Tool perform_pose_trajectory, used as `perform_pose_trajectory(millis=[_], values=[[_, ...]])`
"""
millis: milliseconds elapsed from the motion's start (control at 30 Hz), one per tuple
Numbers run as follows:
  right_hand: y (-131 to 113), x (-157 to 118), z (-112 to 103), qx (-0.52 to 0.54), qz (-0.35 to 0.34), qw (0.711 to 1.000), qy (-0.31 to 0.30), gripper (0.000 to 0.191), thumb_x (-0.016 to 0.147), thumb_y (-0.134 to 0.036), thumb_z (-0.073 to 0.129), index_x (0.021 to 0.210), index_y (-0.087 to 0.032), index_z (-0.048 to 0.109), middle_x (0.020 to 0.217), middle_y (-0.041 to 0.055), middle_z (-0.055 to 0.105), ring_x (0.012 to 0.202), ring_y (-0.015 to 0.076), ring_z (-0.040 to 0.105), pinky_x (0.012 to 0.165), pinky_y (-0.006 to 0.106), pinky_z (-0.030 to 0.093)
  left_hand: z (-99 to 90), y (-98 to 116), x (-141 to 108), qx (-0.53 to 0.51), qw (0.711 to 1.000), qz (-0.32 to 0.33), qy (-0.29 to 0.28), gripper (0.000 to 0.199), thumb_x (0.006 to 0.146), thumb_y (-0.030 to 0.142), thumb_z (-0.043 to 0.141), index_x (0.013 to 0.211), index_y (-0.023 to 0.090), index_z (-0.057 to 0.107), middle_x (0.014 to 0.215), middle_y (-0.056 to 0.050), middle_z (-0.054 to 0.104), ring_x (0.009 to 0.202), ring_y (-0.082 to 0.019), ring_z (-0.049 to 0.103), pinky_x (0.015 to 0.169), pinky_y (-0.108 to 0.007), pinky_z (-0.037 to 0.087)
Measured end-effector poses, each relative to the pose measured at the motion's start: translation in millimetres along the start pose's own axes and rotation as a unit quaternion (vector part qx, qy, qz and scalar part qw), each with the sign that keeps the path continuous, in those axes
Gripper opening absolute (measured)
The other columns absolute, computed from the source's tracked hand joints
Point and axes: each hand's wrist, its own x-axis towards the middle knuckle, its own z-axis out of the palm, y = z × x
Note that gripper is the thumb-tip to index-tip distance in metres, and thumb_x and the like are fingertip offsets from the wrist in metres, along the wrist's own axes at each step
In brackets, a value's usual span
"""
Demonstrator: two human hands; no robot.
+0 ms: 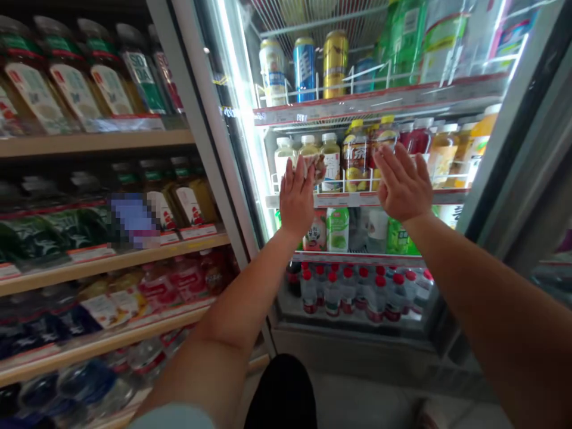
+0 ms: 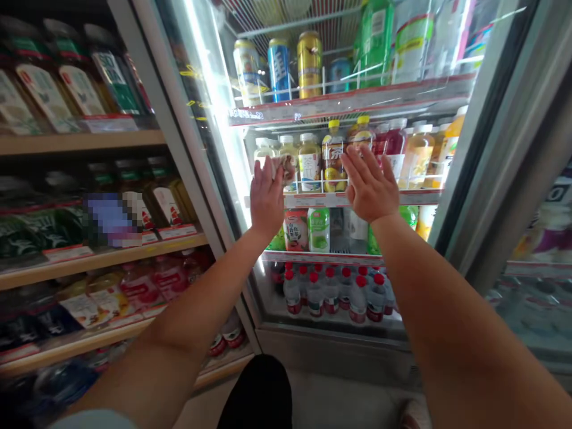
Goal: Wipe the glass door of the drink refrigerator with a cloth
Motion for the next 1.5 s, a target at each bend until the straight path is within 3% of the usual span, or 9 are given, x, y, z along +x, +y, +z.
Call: perform_pose_trajectory(millis=[200,367,467,667,833,933,1133,1367,1500], values=[[5,-2,6,-0.007,-0.027,0.999,0.025,0.064,0.100,-0.027,0.040,0.164,-0.024,0.032,0.167,0.0054,0.038,0.156,0.0312,0.031,0.127,0.060,0.020,7.2,8,-24,-0.045,0.969,0.242,-0.024,0.051,0.104,0.006,0.044,0.154,0.019,0.046,0.154,-0.008,0.055,0.157,-0.022,0.024,0.128,-0.046,0.034],[8,-4,9,-0.028,-0.056,0.996,0.063,0.064,0.101,-0.026,0.040,0.164,-0.023,0.030,0.166,0.0066,0.039,0.155,0.0299,0.033,0.127,0.057,0.022,14.1,12,28,-0.024,0.989,0.145,0.007,0.047,0.107,0.006,0.036,0.149,0.019,0.053,0.159,-0.007,0.049,0.158,-0.021,0.021,0.131,-0.047,0.028],[8,-4,9,-0.028,-0.059,0.996,0.060,0.065,0.100,-0.026,0.042,0.165,-0.023,0.029,0.166,0.0067,0.039,0.155,0.0300,0.033,0.126,0.058,0.023,23.3,27,24,-0.012,0.994,0.106,0.025,0.049,0.106,0.006,0.037,0.150,0.019,0.053,0.161,-0.008,0.046,0.159,-0.024,0.018,0.130,-0.050,0.028],[7,-2,9,-0.031,-0.045,0.997,0.046,0.064,0.101,-0.026,0.042,0.163,-0.023,0.032,0.166,0.0068,0.039,0.156,0.0300,0.031,0.126,0.058,0.023,21.2,27,27,-0.042,0.932,0.348,-0.096,0.044,0.107,0.014,0.044,0.149,0.024,0.053,0.157,-0.003,0.052,0.153,-0.021,0.036,0.127,-0.044,0.035],[7,-3,9,-0.024,-0.045,0.998,0.047,0.064,0.100,-0.026,0.041,0.164,-0.024,0.031,0.166,0.0062,0.038,0.156,0.0295,0.030,0.127,0.058,0.022,11.7,12,86,-0.023,0.980,0.196,-0.017,0.051,0.106,0.011,0.035,0.153,0.025,0.049,0.160,-0.005,0.047,0.156,-0.025,0.029,0.130,-0.054,0.028],[6,-3,8,-0.018,-0.039,0.998,0.041,0.065,0.100,-0.025,0.041,0.164,-0.024,0.031,0.167,0.0052,0.037,0.156,0.0296,0.030,0.127,0.058,0.021,12.2,13,65,-0.004,0.995,0.094,0.036,0.052,0.105,0.008,0.033,0.152,0.021,0.050,0.161,-0.007,0.046,0.157,-0.027,0.026,0.128,-0.056,0.031],[6,-2,10,-0.042,-0.040,0.997,0.047,0.066,0.099,-0.025,0.041,0.164,-0.025,0.030,0.167,0.0032,0.036,0.157,0.0270,0.029,0.128,0.056,0.022,4.3,-10,31,-0.039,0.917,0.388,-0.081,0.042,0.107,0.014,0.047,0.147,0.027,0.053,0.153,0.001,0.056,0.151,-0.021,0.040,0.125,-0.046,0.040],[5,0,8,-0.064,-0.024,0.997,0.018,0.066,0.100,-0.023,0.038,0.165,-0.025,0.028,0.169,0.0023,0.033,0.158,0.0252,0.024,0.129,0.054,0.018,6.4,-21,95,-0.059,0.990,0.120,0.043,0.050,0.105,0.014,0.036,0.151,0.029,0.051,0.162,-0.003,0.045,0.158,-0.025,0.024,0.128,-0.055,0.027],[6,0,9,-0.069,-0.028,0.997,0.020,0.065,0.100,-0.023,0.038,0.164,-0.024,0.029,0.169,0.0026,0.033,0.159,0.0243,0.024,0.130,0.053,0.017,11.1,-15,57,-0.094,0.959,0.264,-0.038,0.048,0.104,0.019,0.044,0.150,0.029,0.049,0.160,-0.001,0.048,0.157,-0.023,0.028,0.129,-0.049,0.028]])
